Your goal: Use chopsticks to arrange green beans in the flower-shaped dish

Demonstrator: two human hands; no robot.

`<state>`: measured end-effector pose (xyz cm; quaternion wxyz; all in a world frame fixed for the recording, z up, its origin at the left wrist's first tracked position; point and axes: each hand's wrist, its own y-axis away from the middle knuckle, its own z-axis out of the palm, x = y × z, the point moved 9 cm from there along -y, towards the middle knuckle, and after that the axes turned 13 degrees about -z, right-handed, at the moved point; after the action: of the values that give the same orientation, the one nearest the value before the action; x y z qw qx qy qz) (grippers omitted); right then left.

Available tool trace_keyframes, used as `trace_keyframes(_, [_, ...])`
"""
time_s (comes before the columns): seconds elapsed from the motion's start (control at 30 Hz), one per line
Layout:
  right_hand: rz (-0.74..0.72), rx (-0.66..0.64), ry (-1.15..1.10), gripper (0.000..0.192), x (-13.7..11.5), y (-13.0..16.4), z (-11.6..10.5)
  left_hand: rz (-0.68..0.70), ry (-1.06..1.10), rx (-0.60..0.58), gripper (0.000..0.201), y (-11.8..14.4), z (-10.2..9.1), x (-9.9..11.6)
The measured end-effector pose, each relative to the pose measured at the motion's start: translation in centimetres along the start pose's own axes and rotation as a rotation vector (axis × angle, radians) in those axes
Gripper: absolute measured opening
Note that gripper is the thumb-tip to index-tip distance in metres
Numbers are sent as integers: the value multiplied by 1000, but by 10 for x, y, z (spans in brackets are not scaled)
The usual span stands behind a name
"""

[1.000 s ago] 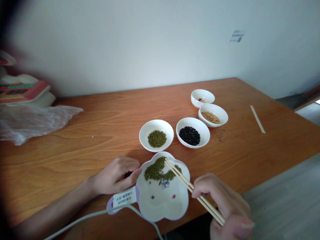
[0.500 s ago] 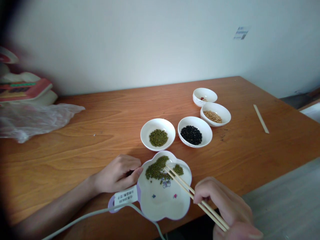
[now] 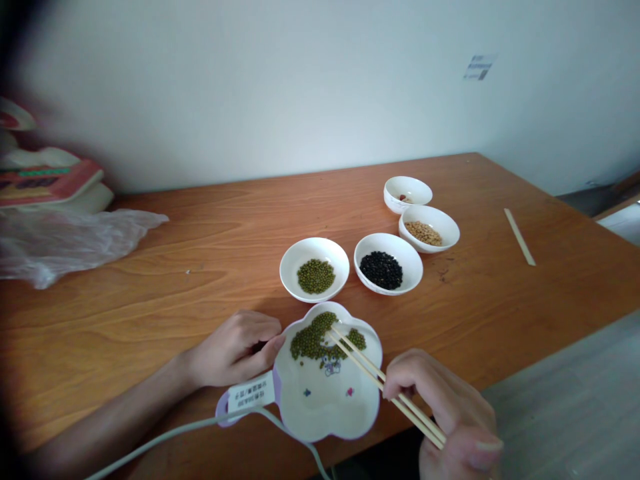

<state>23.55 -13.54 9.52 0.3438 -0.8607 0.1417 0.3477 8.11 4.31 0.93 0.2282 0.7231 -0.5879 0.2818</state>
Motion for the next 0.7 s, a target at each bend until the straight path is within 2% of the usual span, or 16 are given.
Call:
trace_keyframes(0.17, [-17,18,-17,93,0,6,1,10,-9,12,32,0,-1,1])
trace_keyframes(0.3, [-36,47,-27,92,10,13,-3,16,-8,16,32,0,-1,1])
trace_keyframes(0.37, [-43,-115,-20,96,15,15,5,14,-6,17,31,0,-1,1])
trace_keyframes(0.47, [-58,-198,-9,100,17,15,4,9,2,6,32,-1,-1,1])
trace_keyframes(0.6, [-49,-101,13,93,8,12,-5,8,2,3,32,-1,0,1])
trace_keyframes(0.7, [-33,-29,28,95,3,14,-11,10,-9,5,33,0,0,1])
